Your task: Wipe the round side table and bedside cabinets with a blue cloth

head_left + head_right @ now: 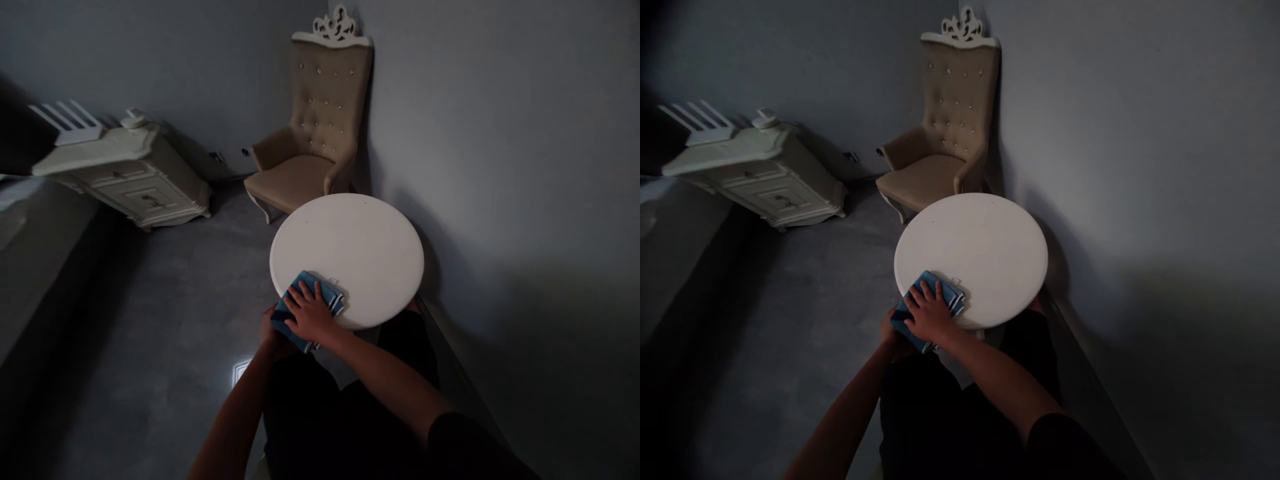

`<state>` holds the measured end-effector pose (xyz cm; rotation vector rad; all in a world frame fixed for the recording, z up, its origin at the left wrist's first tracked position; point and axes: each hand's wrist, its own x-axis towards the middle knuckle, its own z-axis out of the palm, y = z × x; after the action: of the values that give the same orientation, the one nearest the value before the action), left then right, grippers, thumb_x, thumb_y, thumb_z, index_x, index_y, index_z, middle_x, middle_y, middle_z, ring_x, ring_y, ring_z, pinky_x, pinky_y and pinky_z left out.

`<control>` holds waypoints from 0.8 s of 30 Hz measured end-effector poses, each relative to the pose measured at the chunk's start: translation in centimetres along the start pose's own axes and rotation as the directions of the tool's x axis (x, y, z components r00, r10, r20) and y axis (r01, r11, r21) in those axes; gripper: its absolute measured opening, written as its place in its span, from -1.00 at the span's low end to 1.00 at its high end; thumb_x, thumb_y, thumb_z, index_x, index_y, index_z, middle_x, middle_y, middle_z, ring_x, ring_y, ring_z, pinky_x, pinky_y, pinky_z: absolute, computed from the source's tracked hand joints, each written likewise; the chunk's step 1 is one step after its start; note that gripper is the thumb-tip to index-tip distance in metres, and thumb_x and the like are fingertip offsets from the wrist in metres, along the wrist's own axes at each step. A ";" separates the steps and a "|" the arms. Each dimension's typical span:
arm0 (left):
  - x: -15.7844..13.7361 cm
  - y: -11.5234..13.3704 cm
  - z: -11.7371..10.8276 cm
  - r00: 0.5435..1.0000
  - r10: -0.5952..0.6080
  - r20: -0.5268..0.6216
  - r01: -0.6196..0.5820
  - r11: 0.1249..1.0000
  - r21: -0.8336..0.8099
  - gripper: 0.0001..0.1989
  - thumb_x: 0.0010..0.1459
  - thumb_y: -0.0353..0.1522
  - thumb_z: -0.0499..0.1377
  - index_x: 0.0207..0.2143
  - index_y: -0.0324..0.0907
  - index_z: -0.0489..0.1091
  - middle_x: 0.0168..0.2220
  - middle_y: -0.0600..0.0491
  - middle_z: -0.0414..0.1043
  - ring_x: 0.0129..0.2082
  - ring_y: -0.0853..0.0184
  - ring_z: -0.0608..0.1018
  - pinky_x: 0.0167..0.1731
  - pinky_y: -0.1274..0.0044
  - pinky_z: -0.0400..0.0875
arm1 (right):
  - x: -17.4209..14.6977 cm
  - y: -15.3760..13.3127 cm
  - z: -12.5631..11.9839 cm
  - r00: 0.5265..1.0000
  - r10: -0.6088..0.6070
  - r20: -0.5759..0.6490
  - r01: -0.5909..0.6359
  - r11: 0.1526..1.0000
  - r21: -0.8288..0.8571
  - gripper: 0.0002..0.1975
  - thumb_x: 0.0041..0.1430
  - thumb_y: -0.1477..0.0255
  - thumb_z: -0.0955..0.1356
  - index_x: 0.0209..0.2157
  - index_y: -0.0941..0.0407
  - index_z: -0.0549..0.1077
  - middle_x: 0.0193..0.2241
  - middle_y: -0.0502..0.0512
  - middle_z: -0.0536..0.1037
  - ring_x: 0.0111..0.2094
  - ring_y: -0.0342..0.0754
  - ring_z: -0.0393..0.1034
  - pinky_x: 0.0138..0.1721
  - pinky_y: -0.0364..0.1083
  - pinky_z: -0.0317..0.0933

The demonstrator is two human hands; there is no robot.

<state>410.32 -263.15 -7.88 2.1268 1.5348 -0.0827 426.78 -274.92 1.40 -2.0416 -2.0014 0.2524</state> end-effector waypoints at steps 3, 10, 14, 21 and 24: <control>0.6 0.3 0.4 0.998 -0.059 0.024 0.059 0.998 -0.006 -0.67 0.49 -0.15 0.25 0.08 -0.17 0.65 0.07 -0.26 0.76 0.06 -0.02 0.77 -0.04 0.39 0.56 | -3.4 5.1 -0.8 0.999 -0.005 -0.041 0.006 1.000 0.016 -0.34 0.56 0.00 0.36 0.56 -0.12 0.40 0.63 -0.04 0.27 0.68 0.31 0.01 0.68 0.48 -0.18; 2.8 -0.1 1.2 0.997 -0.072 0.013 0.072 0.995 -0.069 -0.53 0.59 -0.09 0.03 0.02 -0.14 0.68 0.07 -0.32 0.75 0.07 -0.07 0.75 -0.03 0.31 0.52 | -14.6 23.6 -5.5 0.913 0.373 -0.165 -0.395 0.909 -0.129 -0.38 0.61 0.21 0.26 0.57 0.06 0.40 0.62 0.26 0.29 0.67 0.43 0.00 0.61 0.63 -0.17; 3.5 -0.4 1.0 0.996 -0.087 0.003 0.087 0.992 -0.091 -0.53 0.58 -0.10 0.04 0.00 -0.17 0.67 0.05 -0.33 0.75 0.06 -0.07 0.75 -0.04 0.31 0.52 | -15.7 27.2 -5.8 0.743 0.620 -0.251 -0.655 0.750 -0.089 -0.31 0.61 0.22 0.19 0.62 0.16 0.28 0.66 0.40 0.15 0.68 0.54 -0.10 0.47 0.76 0.02; 3.6 0.3 0.4 0.991 -0.132 -0.005 0.131 0.989 -0.071 -0.57 0.57 -0.14 0.04 -0.02 -0.16 0.66 0.02 -0.32 0.75 0.03 -0.05 0.76 -0.09 0.34 0.53 | -7.6 13.0 -1.3 0.885 0.404 -0.232 -0.414 0.910 0.004 -0.30 0.57 0.13 0.34 0.57 0.14 0.38 0.64 0.47 0.18 0.66 0.70 -0.12 0.48 0.86 -0.52; 3.1 0.7 0.2 0.988 -0.152 -0.015 0.151 0.987 -0.044 -0.63 0.54 -0.18 0.07 -0.02 -0.16 0.64 0.05 -0.31 0.75 0.02 -0.05 0.77 -0.12 0.35 0.53 | -4.3 5.7 0.1 0.975 0.198 -0.103 -0.195 0.980 0.036 -0.15 0.54 -0.06 0.36 0.62 0.14 0.29 0.67 0.43 0.07 0.69 0.66 -0.24 0.51 0.84 -0.49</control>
<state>412.13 -260.65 -8.81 1.9802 1.6925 -0.0830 432.04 -279.25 -0.76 -2.1901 -1.7276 0.2026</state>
